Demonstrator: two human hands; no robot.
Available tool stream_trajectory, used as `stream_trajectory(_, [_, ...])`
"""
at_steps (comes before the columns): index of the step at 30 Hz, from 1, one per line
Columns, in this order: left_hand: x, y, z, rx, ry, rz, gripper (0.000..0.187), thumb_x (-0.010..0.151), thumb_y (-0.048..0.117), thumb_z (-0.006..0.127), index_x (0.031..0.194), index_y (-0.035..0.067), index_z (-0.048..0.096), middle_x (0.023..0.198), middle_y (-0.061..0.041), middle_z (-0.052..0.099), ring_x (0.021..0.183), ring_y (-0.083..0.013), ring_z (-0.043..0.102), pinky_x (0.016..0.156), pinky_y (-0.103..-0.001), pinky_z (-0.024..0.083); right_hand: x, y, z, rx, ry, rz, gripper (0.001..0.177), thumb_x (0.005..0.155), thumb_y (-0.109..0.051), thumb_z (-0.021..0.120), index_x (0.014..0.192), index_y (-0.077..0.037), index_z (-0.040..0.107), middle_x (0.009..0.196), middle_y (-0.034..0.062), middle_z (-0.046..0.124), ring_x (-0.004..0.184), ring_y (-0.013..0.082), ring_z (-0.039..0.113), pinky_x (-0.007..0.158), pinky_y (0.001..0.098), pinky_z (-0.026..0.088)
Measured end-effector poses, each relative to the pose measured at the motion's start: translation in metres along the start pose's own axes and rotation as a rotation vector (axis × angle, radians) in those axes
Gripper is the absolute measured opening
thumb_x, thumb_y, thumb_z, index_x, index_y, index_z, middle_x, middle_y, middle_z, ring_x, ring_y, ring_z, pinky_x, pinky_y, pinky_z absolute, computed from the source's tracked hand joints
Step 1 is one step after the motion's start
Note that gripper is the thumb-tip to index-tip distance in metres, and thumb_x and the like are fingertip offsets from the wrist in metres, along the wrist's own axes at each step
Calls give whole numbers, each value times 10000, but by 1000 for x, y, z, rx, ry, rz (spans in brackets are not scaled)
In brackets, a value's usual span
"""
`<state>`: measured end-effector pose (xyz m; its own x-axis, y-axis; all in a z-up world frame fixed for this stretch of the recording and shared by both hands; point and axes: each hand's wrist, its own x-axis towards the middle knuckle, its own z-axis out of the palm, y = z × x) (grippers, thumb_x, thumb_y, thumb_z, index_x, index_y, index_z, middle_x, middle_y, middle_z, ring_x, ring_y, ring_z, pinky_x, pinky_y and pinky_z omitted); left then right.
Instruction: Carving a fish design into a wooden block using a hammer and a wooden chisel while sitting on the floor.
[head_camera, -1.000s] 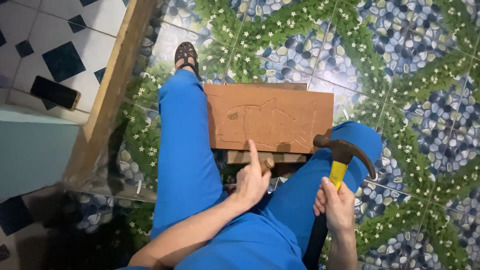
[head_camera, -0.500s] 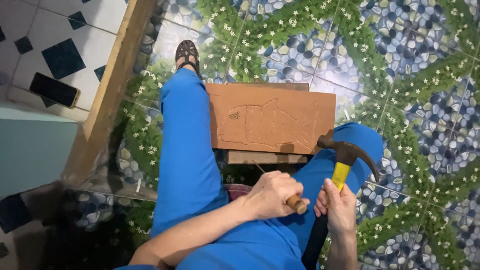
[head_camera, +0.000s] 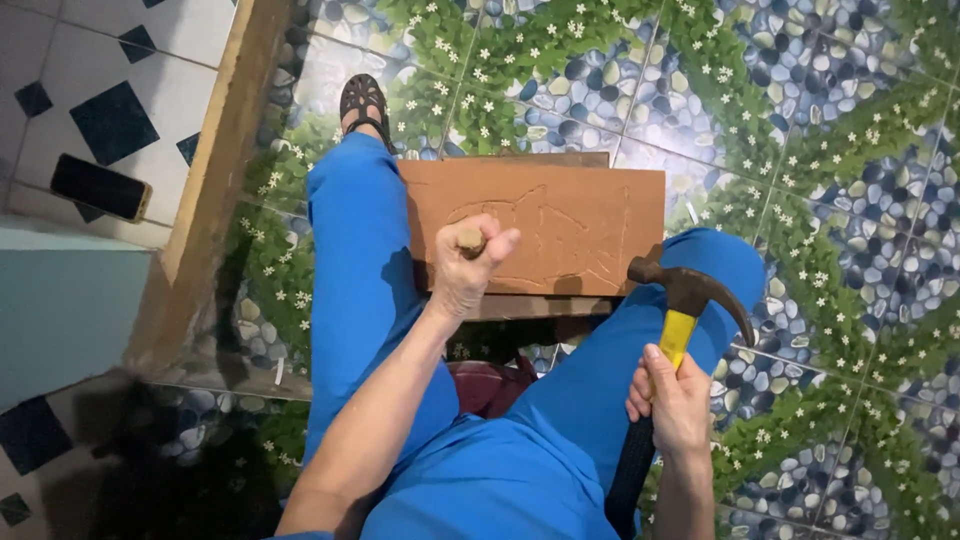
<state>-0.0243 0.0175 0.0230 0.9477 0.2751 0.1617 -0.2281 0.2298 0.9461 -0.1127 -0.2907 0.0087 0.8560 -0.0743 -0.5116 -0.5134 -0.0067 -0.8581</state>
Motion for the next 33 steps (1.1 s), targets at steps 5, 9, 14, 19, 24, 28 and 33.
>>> stream_trajectory(5, [-4, -1, 2, -33, -24, -40, 506, 971, 204, 704, 634, 187, 327, 618, 60, 319, 572, -79, 257, 535, -280, 216, 0, 1, 0, 33, -16, 0, 270, 1128, -221, 586, 928, -52, 517, 599, 43, 410, 407, 150, 391, 332, 325, 393])
stream_trajectory(9, [-5, 2, 3, -22, -31, -53, 484, 984, 255, 691, 636, 191, 360, 608, 68, 322, 556, -72, 264, 530, -274, 217, -4, -4, 4, -4, -1, 1, 274, 1128, -227, 588, 930, -50, 523, 596, 46, 411, 415, 156, 397, 347, 331, 402])
stream_trajectory(14, [-11, -4, 7, 18, -7, 36, 534, 977, 151, 686, 706, 188, 228, 655, 43, 296, 599, -102, 241, 550, -301, 199, -3, -1, 3, 26, -20, 12, 249, 1132, -216, 579, 954, -51, 520, 613, 47, 420, 417, 150, 398, 349, 327, 402])
stream_trajectory(19, [-20, -11, 14, 35, -31, 121, 574, 982, 74, 682, 736, 191, 177, 693, 41, 288, 610, -101, 212, 546, -311, 175, -4, -8, 8, 11, -2, 12, 258, 1127, -217, 586, 949, -44, 516, 601, 53, 416, 418, 155, 396, 353, 329, 397])
stream_trajectory(24, [-20, -28, 17, 143, 8, 53, 470, 859, 77, 857, 557, 146, 504, 477, -4, 433, 482, -74, 316, 460, -229, 326, -2, -9, 19, 25, 24, -92, 294, 1153, -125, 578, 898, 15, 537, 530, 68, 401, 319, 163, 390, 263, 342, 414])
stream_trajectory(28, [-25, -35, 10, 120, 20, 69, 463, 886, 91, 846, 556, 145, 526, 484, 9, 457, 477, -70, 337, 462, -223, 331, -21, -46, 34, -125, -30, -183, 323, 1129, -94, 599, 831, 24, 563, 492, 96, 447, 296, 184, 444, 264, 347, 440])
stream_trajectory(33, [-29, -47, 6, 100, -12, 166, 470, 902, 41, 815, 579, 140, 488, 512, -3, 410, 486, -76, 338, 460, -233, 328, -57, -85, 60, -618, -32, -771, 128, 1018, -134, 747, 948, -28, 730, 600, 197, 642, 484, 371, 632, 448, 431, 516])
